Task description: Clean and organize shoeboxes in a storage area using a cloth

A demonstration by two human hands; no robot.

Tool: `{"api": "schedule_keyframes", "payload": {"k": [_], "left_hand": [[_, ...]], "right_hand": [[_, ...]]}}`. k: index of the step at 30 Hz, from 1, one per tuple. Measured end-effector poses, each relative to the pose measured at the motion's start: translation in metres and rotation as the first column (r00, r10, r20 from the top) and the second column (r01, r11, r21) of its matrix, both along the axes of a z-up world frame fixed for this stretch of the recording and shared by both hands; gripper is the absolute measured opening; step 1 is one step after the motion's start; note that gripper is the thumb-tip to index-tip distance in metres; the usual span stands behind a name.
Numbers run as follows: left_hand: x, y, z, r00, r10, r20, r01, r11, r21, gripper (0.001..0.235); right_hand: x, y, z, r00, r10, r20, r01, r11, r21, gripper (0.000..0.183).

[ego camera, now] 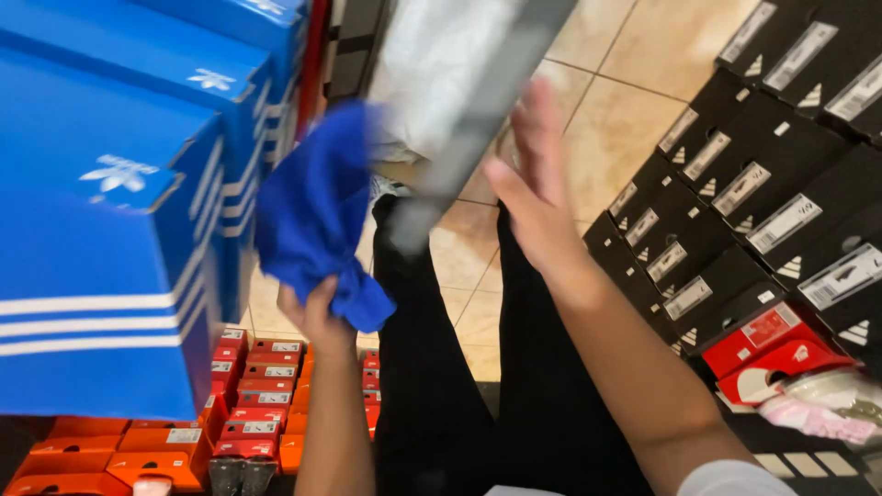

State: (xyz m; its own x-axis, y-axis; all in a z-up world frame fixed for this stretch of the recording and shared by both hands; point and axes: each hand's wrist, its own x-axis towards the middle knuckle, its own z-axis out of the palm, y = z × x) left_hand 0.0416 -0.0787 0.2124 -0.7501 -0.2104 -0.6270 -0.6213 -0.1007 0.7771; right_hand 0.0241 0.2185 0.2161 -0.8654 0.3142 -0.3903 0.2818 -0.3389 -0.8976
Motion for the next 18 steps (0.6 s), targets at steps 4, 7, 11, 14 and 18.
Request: {"api": "schedule_keyframes", "payload": {"k": [4,7,11,14,18], "left_hand": [[0.014,-0.010,0.000,0.962,-0.232,-0.141,0.171,0.921,-0.349,0.016],[-0.015,0.033,0.000,0.554,-0.775,-0.305,0.438,0.582,-0.685,0.013],[-0.070,0.100,-0.069,0.569,-0.823,-0.003,0.564,0.392,-0.727,0.066],[-0.127,0.118,-0.136,0.473,-0.807,0.353,0.785,0.205,-0.584,0.088],[-0.176,0.131,-0.175,0.177,-0.733,0.657,0.959,-0.021,-0.283,0.098]], "right_hand": [[-0.027,-0.008,-0.098,0.970,0.180,0.161,-0.226,0.913,0.341,0.060],[-0.012,-0.003,-0.167,0.902,0.307,0.303,-0.428,0.548,0.719,0.063],[0.019,0.011,-0.216,0.937,-0.040,0.346,-0.272,0.535,0.800,0.103],[0.019,0.013,-0.198,0.790,-0.362,0.495,0.136,0.891,0.433,0.125],[0.043,0.000,-0.202,0.896,-0.063,0.440,0.223,0.920,-0.321,0.095]]}}
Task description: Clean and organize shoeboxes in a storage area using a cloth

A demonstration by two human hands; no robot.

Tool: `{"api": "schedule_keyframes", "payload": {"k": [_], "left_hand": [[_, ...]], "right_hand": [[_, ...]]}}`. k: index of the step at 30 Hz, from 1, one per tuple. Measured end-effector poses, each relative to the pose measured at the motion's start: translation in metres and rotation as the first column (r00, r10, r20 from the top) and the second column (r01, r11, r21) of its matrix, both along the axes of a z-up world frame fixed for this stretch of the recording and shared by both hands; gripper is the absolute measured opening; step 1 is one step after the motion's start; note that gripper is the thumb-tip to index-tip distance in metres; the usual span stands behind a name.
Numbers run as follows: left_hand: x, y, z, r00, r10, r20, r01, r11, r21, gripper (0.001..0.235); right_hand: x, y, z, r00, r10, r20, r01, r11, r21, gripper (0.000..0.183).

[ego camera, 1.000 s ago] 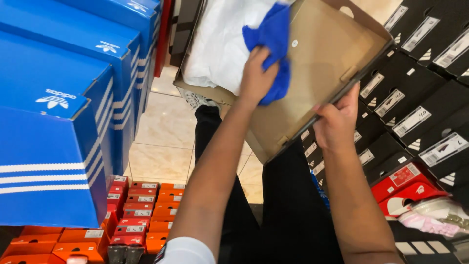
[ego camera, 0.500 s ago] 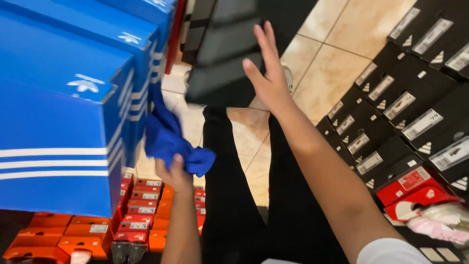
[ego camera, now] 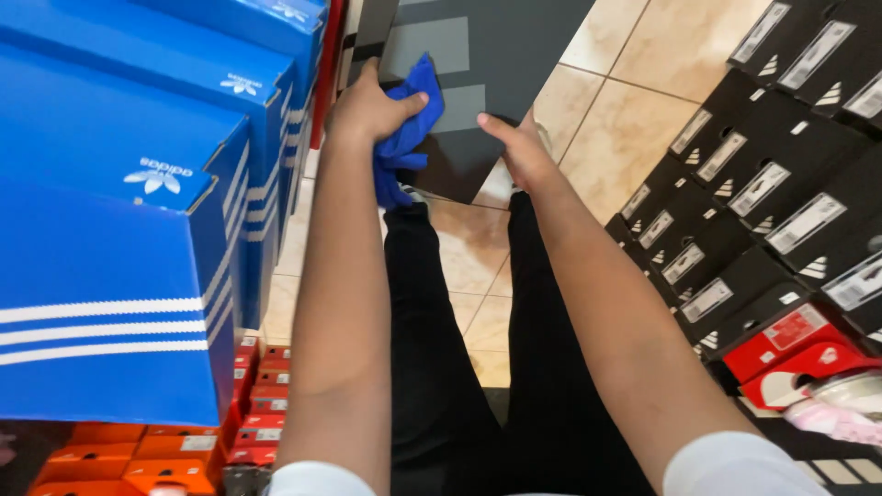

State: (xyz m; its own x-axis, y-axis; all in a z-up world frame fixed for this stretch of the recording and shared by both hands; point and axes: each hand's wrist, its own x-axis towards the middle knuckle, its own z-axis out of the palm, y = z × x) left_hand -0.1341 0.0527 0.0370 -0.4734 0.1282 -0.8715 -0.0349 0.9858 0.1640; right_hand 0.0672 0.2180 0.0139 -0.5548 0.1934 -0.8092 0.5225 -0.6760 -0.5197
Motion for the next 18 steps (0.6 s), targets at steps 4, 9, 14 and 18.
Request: {"api": "schedule_keyframes", "payload": {"k": [4,9,14,18], "left_hand": [[-0.005,-0.012,-0.012,0.995,0.068,0.067,-0.078,0.984,0.163,0.089],[0.023,-0.032,0.005,0.971,0.062,0.231,-0.114,0.970,0.216,0.105],[0.049,0.019,0.148,0.947,-0.079,0.313,0.005,0.973,0.230,0.100],[0.069,0.056,0.248,0.917,-0.197,0.346,0.084,0.946,0.314,0.094]], "right_hand": [[0.009,-0.002,-0.021,0.973,-0.220,0.065,0.229,0.950,-0.213,0.090],[0.029,0.016,0.010,0.979,-0.154,-0.135,0.165,0.984,0.075,0.087],[0.107,0.030,0.070,0.940,-0.333,-0.068,0.338,0.938,0.079,0.089],[0.147,0.049,0.184,0.909,-0.417,0.017,0.410,0.898,0.160,0.093]]}}
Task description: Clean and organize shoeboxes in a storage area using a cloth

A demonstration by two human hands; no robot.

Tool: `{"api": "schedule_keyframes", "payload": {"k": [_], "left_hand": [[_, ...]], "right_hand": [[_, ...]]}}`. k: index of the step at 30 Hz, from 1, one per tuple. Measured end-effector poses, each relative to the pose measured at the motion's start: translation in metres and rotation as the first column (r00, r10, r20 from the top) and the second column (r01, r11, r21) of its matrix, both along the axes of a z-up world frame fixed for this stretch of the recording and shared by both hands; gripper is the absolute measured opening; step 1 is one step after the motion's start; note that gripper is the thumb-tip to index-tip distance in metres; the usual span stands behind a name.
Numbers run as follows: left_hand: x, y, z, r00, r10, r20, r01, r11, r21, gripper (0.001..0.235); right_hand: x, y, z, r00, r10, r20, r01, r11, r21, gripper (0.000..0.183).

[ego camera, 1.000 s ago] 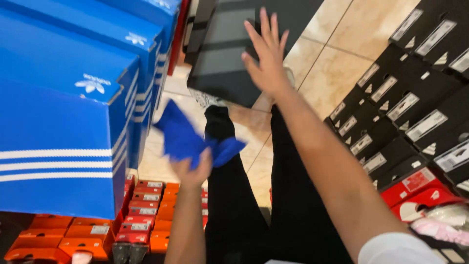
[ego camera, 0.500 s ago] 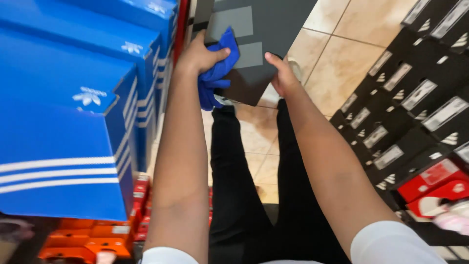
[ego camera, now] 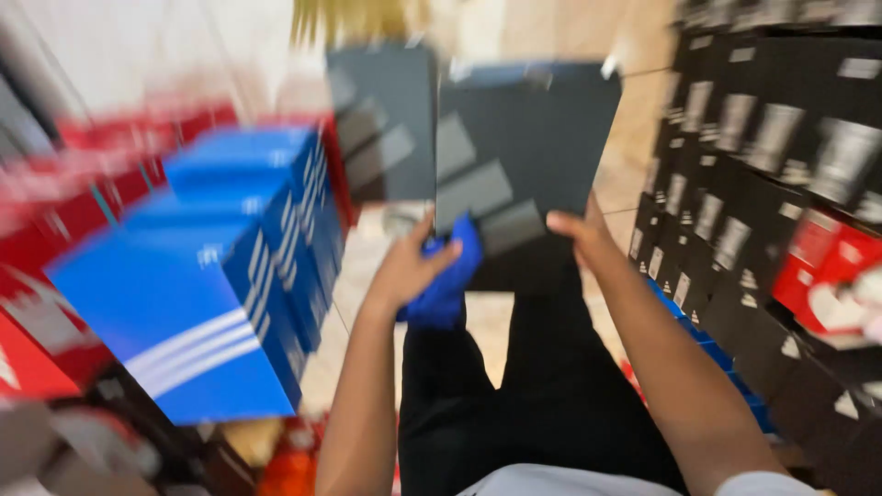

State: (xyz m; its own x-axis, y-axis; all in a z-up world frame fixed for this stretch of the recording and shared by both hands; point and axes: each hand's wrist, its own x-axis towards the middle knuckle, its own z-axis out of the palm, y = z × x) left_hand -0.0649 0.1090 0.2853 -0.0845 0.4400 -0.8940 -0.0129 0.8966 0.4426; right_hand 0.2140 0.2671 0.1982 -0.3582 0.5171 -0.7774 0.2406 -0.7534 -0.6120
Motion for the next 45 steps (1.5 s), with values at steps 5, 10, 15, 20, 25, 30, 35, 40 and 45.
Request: {"api": "schedule_keyframes", "payload": {"k": [5,10,15,20,25,30,35,40,45], "left_hand": [[0.025,0.029,0.118,0.999,0.004,0.034,-0.012,0.968,0.250,0.067],[0.048,0.048,0.141,0.990,0.115,-0.082,-0.082,0.943,0.323,0.047],[0.103,0.164,0.245,0.975,-0.221,0.006,0.200,0.890,0.411,0.076],[0.176,0.280,0.265,0.943,-0.321,-0.087,0.323,0.820,0.472,0.083],[0.246,0.380,0.269,0.913,-0.269,-0.307,0.395,0.772,0.498,0.064],[0.295,0.417,0.206,0.794,-0.355,-0.493,0.580,0.685,0.441,0.054],[0.331,0.431,0.239,0.827,-0.311,-0.468,0.522,0.733,0.436,0.084],[0.351,0.429,0.252,0.865,-0.265,-0.426,0.449,0.789,0.421,0.090],[0.355,0.422,0.247,0.889,-0.164,-0.428,0.384,0.777,0.499,0.092]], "right_hand": [[0.072,-0.001,0.106,0.960,-0.280,0.000,0.280,0.959,0.043,0.087],[0.118,0.013,0.219,0.825,-0.561,-0.066,0.564,0.824,0.047,0.068],[0.212,0.030,0.200,0.630,-0.774,-0.059,0.767,0.633,-0.104,0.047],[0.248,0.135,0.305,0.536,-0.842,-0.060,0.843,0.538,-0.010,0.055],[0.290,0.229,0.315,0.429,-0.897,-0.109,0.902,0.431,0.005,0.059],[0.298,0.277,0.280,0.277,-0.959,-0.061,0.956,0.282,-0.085,0.069],[0.279,0.288,0.301,0.338,-0.941,-0.025,0.941,0.338,-0.026,0.106],[0.284,0.294,0.280,0.398,-0.917,0.030,0.915,0.399,0.056,0.107],[0.284,0.286,0.277,0.507,-0.854,0.118,0.820,0.520,0.241,0.108]]}}
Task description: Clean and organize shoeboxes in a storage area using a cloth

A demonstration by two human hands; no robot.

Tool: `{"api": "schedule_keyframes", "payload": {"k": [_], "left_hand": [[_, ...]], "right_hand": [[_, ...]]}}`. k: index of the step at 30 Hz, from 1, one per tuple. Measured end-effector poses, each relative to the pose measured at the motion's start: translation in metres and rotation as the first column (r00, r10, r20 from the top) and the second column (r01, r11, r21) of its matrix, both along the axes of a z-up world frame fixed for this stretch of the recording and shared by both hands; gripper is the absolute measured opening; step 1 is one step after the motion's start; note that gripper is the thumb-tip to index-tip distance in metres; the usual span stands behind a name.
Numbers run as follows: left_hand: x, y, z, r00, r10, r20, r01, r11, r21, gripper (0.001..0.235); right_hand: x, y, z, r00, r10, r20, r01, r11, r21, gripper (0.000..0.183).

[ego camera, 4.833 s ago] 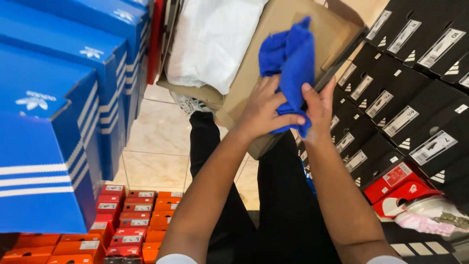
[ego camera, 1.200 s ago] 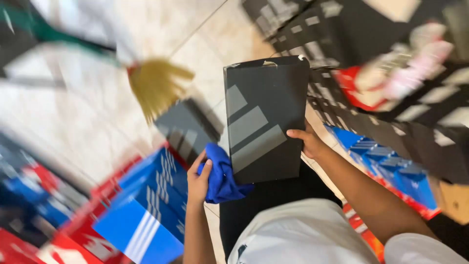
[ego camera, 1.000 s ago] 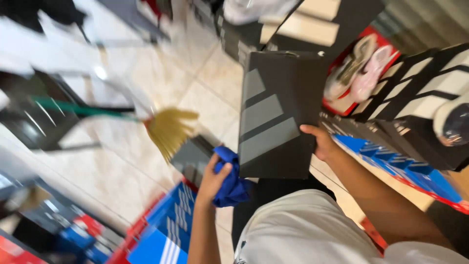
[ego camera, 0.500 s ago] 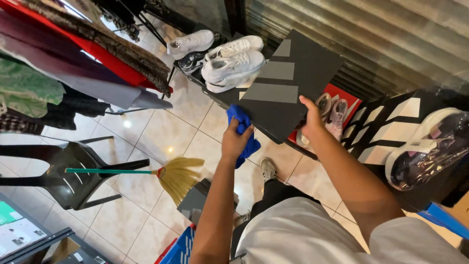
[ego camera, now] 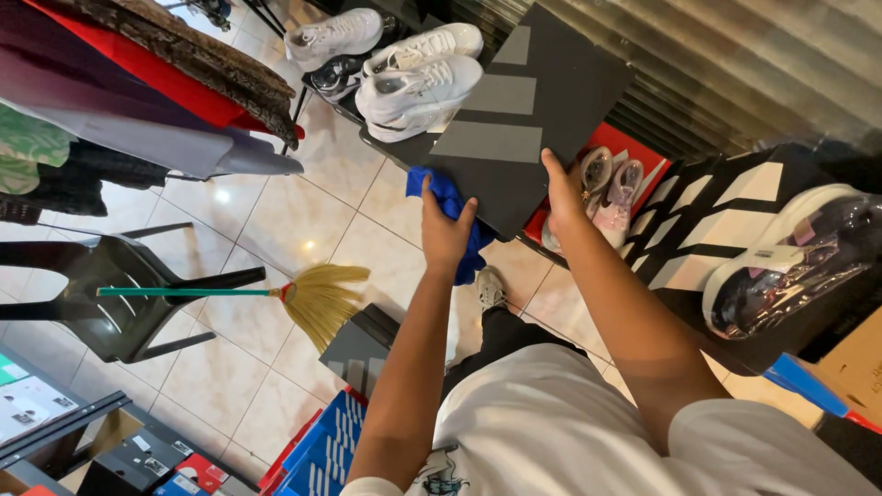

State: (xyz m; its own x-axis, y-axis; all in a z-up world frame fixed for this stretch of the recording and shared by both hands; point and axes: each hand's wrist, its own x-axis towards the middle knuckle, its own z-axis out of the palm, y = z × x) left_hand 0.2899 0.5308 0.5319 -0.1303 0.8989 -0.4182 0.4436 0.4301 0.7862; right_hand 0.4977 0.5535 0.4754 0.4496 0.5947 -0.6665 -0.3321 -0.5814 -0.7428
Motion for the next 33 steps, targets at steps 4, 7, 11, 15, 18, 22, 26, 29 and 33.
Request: {"api": "schedule_keyframes", "payload": {"k": [4,7,11,15,18,22,26,29,33], "left_hand": [[-0.022,0.028,-0.034,0.994,0.111,0.003,-0.105,0.934,0.340,0.071],[-0.043,0.062,-0.057,0.933,0.192,0.306,-0.207,0.978,0.018,0.085],[-0.040,0.062,-0.067,0.934,0.114,0.338,-0.001,0.949,-0.316,0.089],[-0.034,0.061,-0.084,0.918,0.161,0.363,-0.053,0.955,-0.291,0.087],[-0.033,0.060,-0.073,0.934,0.176,0.310,-0.109,0.969,-0.222,0.089],[-0.049,0.041,-0.052,0.923,0.346,0.170,-0.349,0.937,-0.013,0.057],[-0.057,-0.007,0.027,0.895,0.254,0.366,-0.367,0.886,0.283,0.023],[-0.091,-0.061,0.050,0.771,0.212,0.601,-0.452,0.847,0.281,0.026],[-0.171,-0.164,0.049,0.560,0.330,0.760,-0.650,0.744,0.156,0.033]], "right_hand": [[-0.022,-0.004,0.059,0.997,-0.056,-0.049,0.059,0.996,0.066,0.109],[-0.019,-0.006,0.057,0.977,-0.100,-0.188,0.123,0.986,0.116,0.114],[-0.007,-0.007,0.033,0.943,-0.142,-0.301,0.186,0.975,0.124,0.106],[-0.004,-0.004,0.028,0.943,-0.146,-0.298,0.195,0.970,0.142,0.108],[-0.006,-0.008,0.039,0.974,-0.127,-0.189,0.159,0.973,0.165,0.105],[0.010,-0.028,-0.018,0.937,-0.185,0.296,0.080,0.939,0.335,0.099],[-0.062,-0.048,0.070,0.715,0.071,0.696,-0.533,0.699,0.476,0.077],[-0.155,-0.088,0.094,0.761,0.460,0.457,-0.647,0.497,0.578,0.064],[-0.239,-0.158,0.112,0.491,0.863,0.115,-0.768,0.368,0.524,0.064]]}}
